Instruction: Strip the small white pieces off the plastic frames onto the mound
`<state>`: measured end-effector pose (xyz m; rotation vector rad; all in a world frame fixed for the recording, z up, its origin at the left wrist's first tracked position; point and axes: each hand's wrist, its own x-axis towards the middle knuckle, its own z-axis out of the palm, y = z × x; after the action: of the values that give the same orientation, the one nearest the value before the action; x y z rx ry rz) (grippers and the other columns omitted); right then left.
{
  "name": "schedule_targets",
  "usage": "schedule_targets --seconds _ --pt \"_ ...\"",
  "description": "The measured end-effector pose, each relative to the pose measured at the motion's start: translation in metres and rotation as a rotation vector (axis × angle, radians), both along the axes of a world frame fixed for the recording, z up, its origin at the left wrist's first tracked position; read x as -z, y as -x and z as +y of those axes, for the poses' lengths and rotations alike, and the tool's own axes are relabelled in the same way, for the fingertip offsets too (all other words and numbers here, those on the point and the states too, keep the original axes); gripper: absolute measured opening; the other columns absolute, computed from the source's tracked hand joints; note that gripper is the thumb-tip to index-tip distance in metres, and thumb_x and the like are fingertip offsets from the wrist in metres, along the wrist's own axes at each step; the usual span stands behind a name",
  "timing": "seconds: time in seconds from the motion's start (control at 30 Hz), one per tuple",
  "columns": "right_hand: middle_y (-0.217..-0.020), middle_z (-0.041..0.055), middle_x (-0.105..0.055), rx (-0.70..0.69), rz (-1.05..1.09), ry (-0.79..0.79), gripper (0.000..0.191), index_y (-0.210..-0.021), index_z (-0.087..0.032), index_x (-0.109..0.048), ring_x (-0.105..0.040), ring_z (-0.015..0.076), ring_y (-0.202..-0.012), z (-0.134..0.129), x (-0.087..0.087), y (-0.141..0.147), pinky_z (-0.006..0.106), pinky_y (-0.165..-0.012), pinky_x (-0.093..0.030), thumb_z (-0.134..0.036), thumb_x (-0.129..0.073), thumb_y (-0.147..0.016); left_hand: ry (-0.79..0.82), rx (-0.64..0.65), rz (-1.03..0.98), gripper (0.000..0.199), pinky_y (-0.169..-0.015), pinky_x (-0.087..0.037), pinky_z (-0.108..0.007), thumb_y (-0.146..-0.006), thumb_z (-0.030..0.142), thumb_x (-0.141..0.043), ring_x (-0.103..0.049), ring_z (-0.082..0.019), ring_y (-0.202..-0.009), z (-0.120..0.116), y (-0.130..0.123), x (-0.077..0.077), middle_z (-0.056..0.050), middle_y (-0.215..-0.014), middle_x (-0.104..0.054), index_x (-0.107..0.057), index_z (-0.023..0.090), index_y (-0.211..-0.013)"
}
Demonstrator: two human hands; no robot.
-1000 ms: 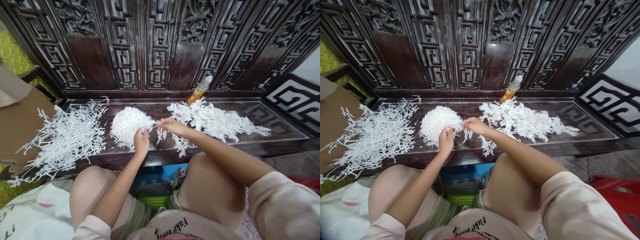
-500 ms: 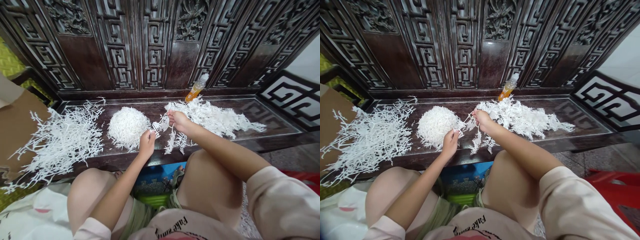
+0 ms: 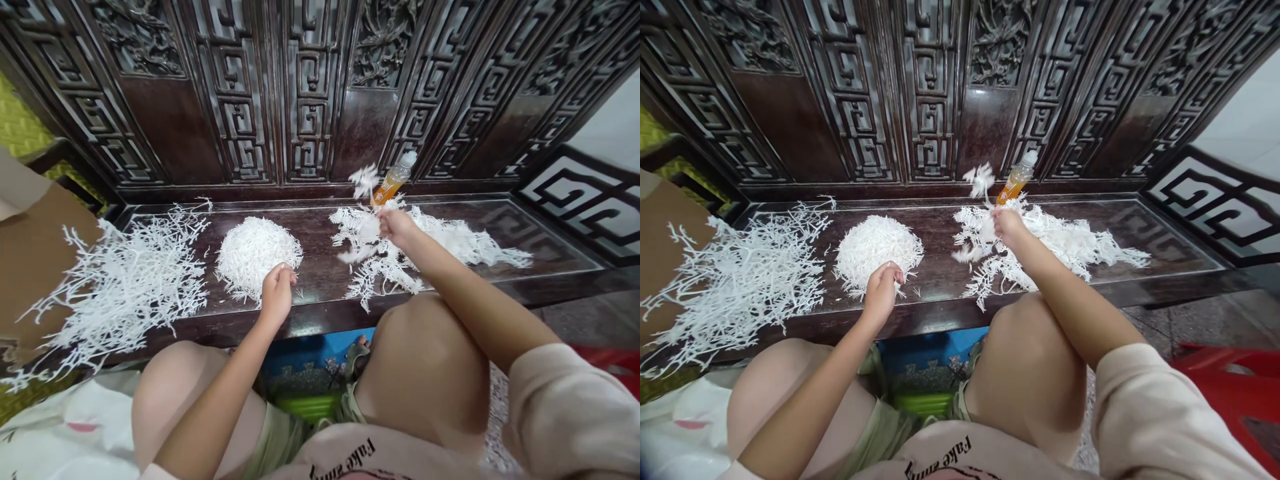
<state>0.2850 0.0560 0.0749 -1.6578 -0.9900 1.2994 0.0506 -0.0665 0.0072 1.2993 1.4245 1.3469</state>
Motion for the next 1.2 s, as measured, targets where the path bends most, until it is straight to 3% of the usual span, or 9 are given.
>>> schedule_targets --seconds 0.13,0.3,0.4,0.57,0.67,0.87,1.07,1.2 --pt "-0.041 -0.0072 -0.02 -0.38 -0.084 0.095 0.022 -0.06 -0.014 -0.043 -0.014 0.0042 -0.035 -0.01 0.014 0.001 0.021 -0.037 -0.012 -0.017 -0.037 -0.08 0.211 -0.006 0.158 0.024 -0.061 -0.039 -0.025 -0.075 0.03 -0.034 -0.052 -0.014 -0.063 0.023 0.014 0.007 -0.001 -0.065 -0.056 -0.052 0.018 -0.067" --pt "-0.043 -0.0069 -0.019 -0.498 -0.1 0.041 0.025 -0.059 -0.014 -0.044 -0.014 0.004 -0.037 -0.015 0.014 0.012 0.021 -0.039 -0.011 -0.021 -0.036 -0.082 0.323 -0.081 0.789 0.033 -0.075 -0.037 -0.039 -0.078 0.035 -0.032 -0.054 -0.025 -0.087 0.037 0.03 0.016 -0.01 -0.094 -0.059 -0.057 0.019 -0.092" --pt "-0.044 -0.0071 -0.018 -0.559 -0.073 0.019 0.026 -0.06 -0.013 -0.044 -0.013 0.0041 -0.038 -0.014 0.01 0.013 0.021 -0.04 -0.01 -0.023 -0.036 -0.083 0.344 -0.155 0.965 0.039 -0.079 -0.034 -0.044 -0.076 0.038 -0.036 -0.05 -0.029 -0.096 0.037 0.038 0.017 -0.013 -0.104 -0.056 -0.052 0.018 -0.105" --pt "-0.043 -0.0068 -0.02 -0.65 -0.088 -0.002 0.027 -0.059 -0.013 -0.046 -0.013 0.0041 -0.039 -0.016 0.008 0.019 0.022 -0.041 -0.009 -0.026 -0.04 -0.082 0.275 -0.208 0.949 0.039 -0.077 -0.035 -0.039 -0.073 0.04 -0.044 -0.051 -0.027 -0.095 0.036 0.039 0.013 -0.01 -0.101 -0.056 -0.052 0.02 -0.105" --pt "-0.043 -0.0067 -0.021 -0.724 -0.084 0.014 0.027 -0.058 -0.012 -0.047 -0.015 0.0042 -0.04 -0.02 0.009 0.024 0.022 -0.042 -0.01 -0.026 -0.041 -0.081 0.151 -0.175 0.857 0.031 -0.072 -0.036 -0.033 -0.078 0.04 -0.036 -0.054 -0.021 -0.085 0.032 0.033 0.007 -0.006 -0.091 -0.06 -0.056 0.022 -0.093" --pt "-0.042 -0.0064 -0.023 -0.809 -0.144 0.046 0.029 -0.058 -0.013 -0.05 -0.017 0.0047 -0.04 -0.027 0.008 0.032 0.022 -0.042 -0.012 -0.034 -0.047 -0.077 0.04 -0.194 0.762 0.043 -0.067 -0.034 -0.031 -0.084 0.039 -0.023 -0.054 -0.019 -0.072 0.026 0.027 0.001 -0.005 -0.076 -0.061 -0.06 0.02 -0.075" --pt "-0.04 -0.0071 -0.024 -0.855 -0.156 0.043 0.03 -0.058 -0.012 -0.051 -0.017 0.0045 -0.04 -0.031 0.008 0.04 0.022 -0.043 -0.012 -0.037 -0.047 -0.076 -0.175 -0.107 0.726 0.029 -0.068 -0.032 -0.029 -0.082 0.039 -0.035 -0.052 -0.015 -0.069 0.01 0.009 -0.005 -0.002 -0.073 -0.059 -0.055 0.02 -0.073" --pt "-0.039 -0.0069 -0.026 -0.876 -0.182 0.034 0.031 -0.058 -0.012 -0.052 -0.019 0.0043 -0.039 -0.033 0.008 0.045 0.023 -0.043 -0.012 -0.036 -0.046 -0.076 -0.229 -0.151 0.743 0.031 -0.068 -0.031 -0.029 -0.076 0.048 -0.043 -0.05 -0.015 -0.066 -0.006 -0.005 -0.011 -0.001 -0.066 -0.055 -0.051 0.018 -0.073"
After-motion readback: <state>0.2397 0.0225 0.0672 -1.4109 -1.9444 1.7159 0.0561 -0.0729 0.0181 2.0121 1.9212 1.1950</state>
